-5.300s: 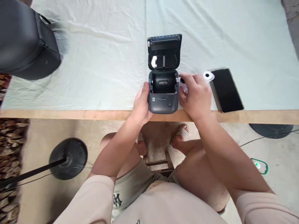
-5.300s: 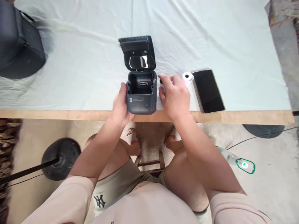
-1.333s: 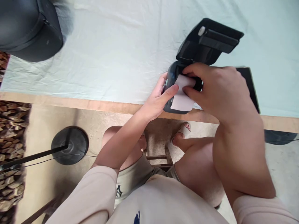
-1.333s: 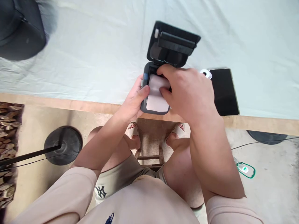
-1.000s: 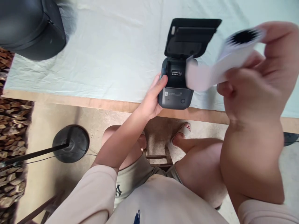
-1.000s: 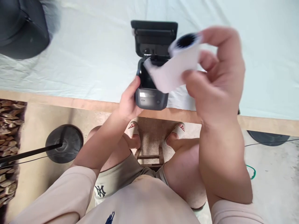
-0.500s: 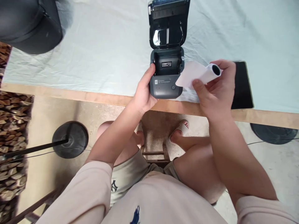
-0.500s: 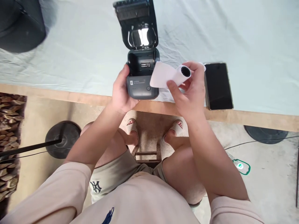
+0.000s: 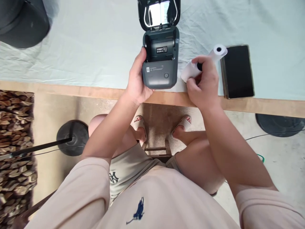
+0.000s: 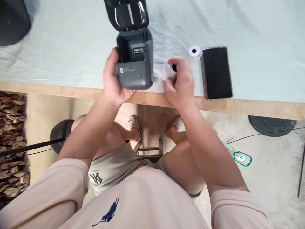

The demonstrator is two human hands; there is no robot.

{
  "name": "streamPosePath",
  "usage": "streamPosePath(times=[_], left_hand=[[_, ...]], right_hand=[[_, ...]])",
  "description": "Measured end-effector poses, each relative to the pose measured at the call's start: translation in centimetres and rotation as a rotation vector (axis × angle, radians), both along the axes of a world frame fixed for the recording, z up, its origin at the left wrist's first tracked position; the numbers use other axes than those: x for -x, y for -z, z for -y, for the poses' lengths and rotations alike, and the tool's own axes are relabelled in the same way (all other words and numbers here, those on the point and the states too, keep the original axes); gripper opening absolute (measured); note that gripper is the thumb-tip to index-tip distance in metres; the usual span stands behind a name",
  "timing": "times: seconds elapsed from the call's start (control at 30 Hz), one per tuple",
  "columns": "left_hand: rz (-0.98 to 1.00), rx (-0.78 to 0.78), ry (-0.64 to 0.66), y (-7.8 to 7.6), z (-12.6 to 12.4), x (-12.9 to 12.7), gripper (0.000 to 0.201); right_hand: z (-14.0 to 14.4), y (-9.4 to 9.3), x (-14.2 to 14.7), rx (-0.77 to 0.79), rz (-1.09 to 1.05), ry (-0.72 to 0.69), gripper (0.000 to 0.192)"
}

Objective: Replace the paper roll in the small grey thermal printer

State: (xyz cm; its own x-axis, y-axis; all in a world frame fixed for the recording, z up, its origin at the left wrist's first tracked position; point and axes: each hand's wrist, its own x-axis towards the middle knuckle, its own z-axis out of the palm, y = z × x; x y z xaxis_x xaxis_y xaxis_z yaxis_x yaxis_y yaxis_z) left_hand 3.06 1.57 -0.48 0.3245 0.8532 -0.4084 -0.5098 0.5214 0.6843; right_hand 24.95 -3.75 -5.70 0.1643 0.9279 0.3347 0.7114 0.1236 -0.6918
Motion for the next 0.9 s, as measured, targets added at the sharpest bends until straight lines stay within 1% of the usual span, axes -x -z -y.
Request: streamPosePath(times=[0.07, 0.13, 0.23, 0.3, 0.33, 0.4, 0.47, 0.5, 0.57, 0.63, 0.67, 0.73, 0.8, 0.9], left_hand=[[-0.002, 0.002, 0.001, 0.0, -0.1, -0.1, 0.073], [-0.004, 0.023, -0.013, 0.0, -0.1, -0.2, 0.074], [-0.035, 0.025, -0.025, -0.1, -0.1, -0.4, 0.073], [-0.073, -0.039, -0.006, -0.1, 0.0, -0.5, 0.070], [-0.095, -0.085, 0.016, -0.2, 0.1, -0.5, 0.067], [-0.140, -0.153, 0.068, -0.2, 0.2, -0.8, 0.061], [-0.169, -0.168, 0.083, -0.3, 0.4, -1.1, 0.060], [-0.165, -0.171, 0.082, -0.4, 0.5, -1.3, 0.059], [-0.137, -0.184, 0.071, -0.4, 0.5, -1.6, 0.057], [-0.112, -0.187, 0.076, -0.2, 0.4, -1.6, 0.053], [-0.106, -0.181, 0.076, -0.2, 0.3, -1.6, 0.054], [-0.090, -0.165, 0.080, 0.0, 0.2, -1.2, 0.056], [-0.074, -0.157, 0.130, 0.0, 0.1, -0.9, 0.056], [-0.056, -0.119, 0.219, -0.2, 0.2, -0.6, 0.061]], right_hand=[[0.1, -0.7, 0.4, 0.102, 0.021, -0.009, 0.030], [0.2, -1.1, 0.7, 0.162, 0.027, -0.031, 0.029], [-0.2, -0.6, 0.7, 0.129, 0.016, -0.051, 0.027], [-0.6, 0.0, 0.5, 0.063, 0.008, -0.063, 0.027], [-0.8, 0.3, 0.4, 0.033, 0.011, -0.068, 0.031], [-1.0, 0.7, 0.2, -0.005, 0.035, -0.078, 0.048], [-1.1, 0.7, 0.1, -0.034, 0.061, -0.078, 0.065], [-1.2, 0.7, 0.1, -0.047, 0.070, -0.074, 0.069], [-1.3, 0.8, 0.1, -0.061, 0.071, -0.045, 0.065], [-1.6, 0.9, 0.0, -0.044, 0.068, 0.006, 0.050], [-1.7, 1.0, 0.0, -0.029, 0.063, 0.035, 0.044], [-1.7, 1.2, -0.1, -0.009, 0.054, 0.080, 0.038], [-1.5, 1.1, -0.2, -0.013, 0.059, 0.095, 0.039], [-0.6, 0.5, -0.3, -0.018, 0.081, 0.096, 0.045]])
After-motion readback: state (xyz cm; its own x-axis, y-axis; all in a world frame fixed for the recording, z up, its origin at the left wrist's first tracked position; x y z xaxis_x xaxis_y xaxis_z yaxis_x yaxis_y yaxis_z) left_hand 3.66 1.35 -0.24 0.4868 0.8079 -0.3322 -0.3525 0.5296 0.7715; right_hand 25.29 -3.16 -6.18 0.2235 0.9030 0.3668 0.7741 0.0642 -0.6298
